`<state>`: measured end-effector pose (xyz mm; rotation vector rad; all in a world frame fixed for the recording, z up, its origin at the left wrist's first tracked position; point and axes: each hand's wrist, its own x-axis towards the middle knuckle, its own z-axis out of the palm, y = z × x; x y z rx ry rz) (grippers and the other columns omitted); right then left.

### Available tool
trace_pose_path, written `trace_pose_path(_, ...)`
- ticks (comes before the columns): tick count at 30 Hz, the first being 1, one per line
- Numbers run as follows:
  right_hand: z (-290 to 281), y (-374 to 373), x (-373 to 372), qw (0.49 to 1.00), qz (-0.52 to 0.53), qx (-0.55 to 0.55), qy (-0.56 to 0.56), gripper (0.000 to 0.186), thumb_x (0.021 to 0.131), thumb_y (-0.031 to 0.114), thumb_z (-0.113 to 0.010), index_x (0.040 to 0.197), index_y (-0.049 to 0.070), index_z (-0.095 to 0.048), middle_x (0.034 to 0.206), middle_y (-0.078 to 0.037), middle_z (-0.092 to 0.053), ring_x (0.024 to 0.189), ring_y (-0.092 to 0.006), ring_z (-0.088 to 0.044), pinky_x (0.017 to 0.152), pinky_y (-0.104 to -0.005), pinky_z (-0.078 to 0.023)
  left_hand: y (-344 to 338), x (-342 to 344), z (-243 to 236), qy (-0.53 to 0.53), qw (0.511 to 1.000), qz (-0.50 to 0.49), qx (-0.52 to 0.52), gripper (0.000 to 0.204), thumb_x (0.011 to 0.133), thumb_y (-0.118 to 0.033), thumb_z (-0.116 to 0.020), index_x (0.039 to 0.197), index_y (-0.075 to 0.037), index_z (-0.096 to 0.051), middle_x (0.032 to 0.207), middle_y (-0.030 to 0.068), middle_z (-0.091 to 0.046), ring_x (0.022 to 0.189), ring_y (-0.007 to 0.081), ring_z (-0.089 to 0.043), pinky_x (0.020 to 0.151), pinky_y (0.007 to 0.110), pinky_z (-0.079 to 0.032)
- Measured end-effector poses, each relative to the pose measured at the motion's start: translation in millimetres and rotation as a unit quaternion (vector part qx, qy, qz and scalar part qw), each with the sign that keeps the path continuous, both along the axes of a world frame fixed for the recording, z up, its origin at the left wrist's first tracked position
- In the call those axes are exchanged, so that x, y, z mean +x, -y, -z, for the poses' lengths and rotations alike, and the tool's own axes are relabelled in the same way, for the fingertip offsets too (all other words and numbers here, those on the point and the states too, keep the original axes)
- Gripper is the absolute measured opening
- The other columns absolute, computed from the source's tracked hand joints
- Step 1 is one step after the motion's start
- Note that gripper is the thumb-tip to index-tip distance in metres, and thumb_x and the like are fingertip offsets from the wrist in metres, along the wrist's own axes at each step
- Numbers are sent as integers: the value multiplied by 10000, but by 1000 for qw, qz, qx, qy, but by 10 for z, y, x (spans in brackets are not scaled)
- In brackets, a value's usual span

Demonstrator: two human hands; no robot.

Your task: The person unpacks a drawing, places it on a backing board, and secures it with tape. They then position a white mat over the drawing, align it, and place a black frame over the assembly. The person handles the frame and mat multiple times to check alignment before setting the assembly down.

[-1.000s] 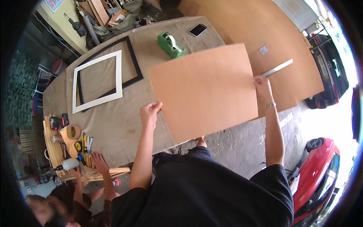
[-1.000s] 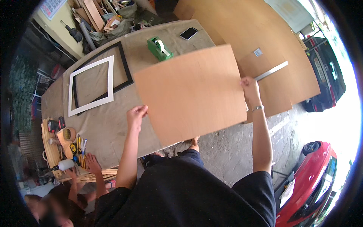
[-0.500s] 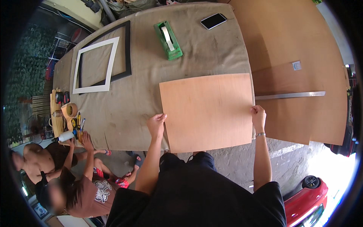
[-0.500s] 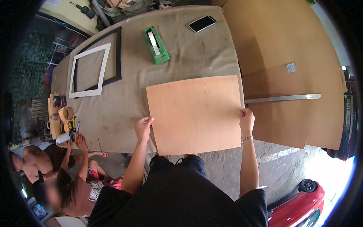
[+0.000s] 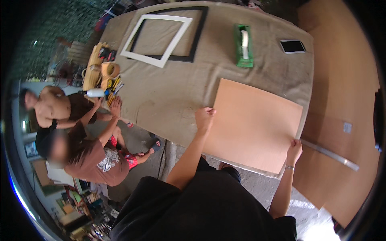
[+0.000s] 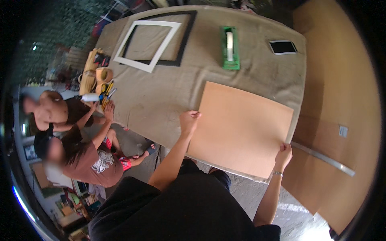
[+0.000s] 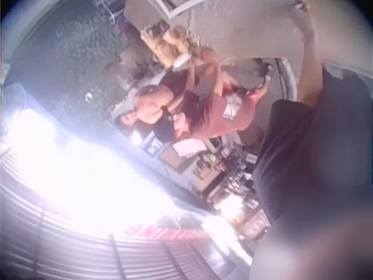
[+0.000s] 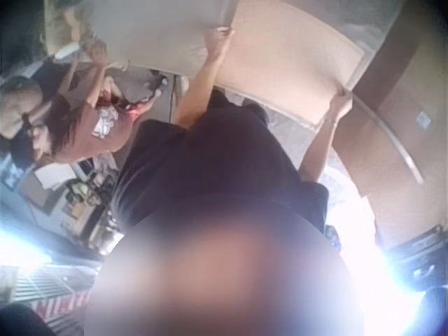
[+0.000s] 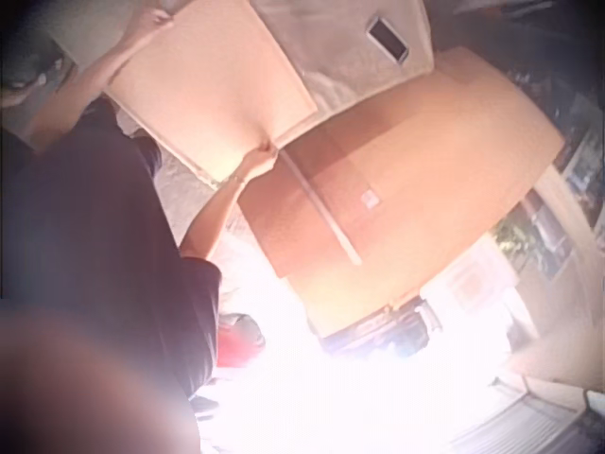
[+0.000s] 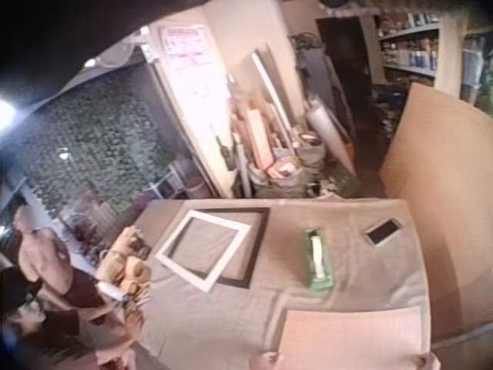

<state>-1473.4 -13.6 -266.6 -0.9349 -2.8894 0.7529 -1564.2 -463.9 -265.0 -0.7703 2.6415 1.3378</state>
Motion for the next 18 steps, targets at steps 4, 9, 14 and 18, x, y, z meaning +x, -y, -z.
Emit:
trace_pose_path(4, 71, -21, 50, 1000, -20, 13, -6, 144, 925, 143, -639, 926, 0, -655, 881, -191, -685, 804, -363, -663, 731, -454, -516, -32, 70, -81, 12, 999, -16, -29, 169, 829, -160, -713, 903, -18, -768, 760, 160, -725, 666, 246, -708, 643, 362, -543)
trace_pose_path(9, 59, -13, 86, 1000, -8, 16, 13, 154, 923, 142, -633, 945, -7, -665, 902, -189, -701, 834, -364, -677, 737, -448, -526, -83, 135, -155, 40, 998, -38, -4, 159, 844, -167, -692, 898, -39, -771, 718, 177, -698, 639, 289, -694, 625, 387, -538)
trace_pose_path(14, 163, 118, 63, 999, -28, 36, -1, 133, 929, 110, -609, 942, -10, -666, 951, -191, -684, 868, -342, -661, 779, -443, -520, 32, 48, -65, 45, 996, 13, -77, 188, 837, -204, -719, 891, -29, -756, 733, 165, -705, 677, 264, -697, 635, 382, -534)
trace_pose_path(18, 265, 21, 62, 997, -6, -17, -73, 330, 986, 224, -446, 964, 70, -737, 995, -157, -704, 955, -288, -641, 879, -404, -504, 17, 4, 332, -201, 970, 11, 140, 263, 844, -250, -746, 764, -11, -672, 656, -3, -591, 616, 138, -521, 604, 332, -462)
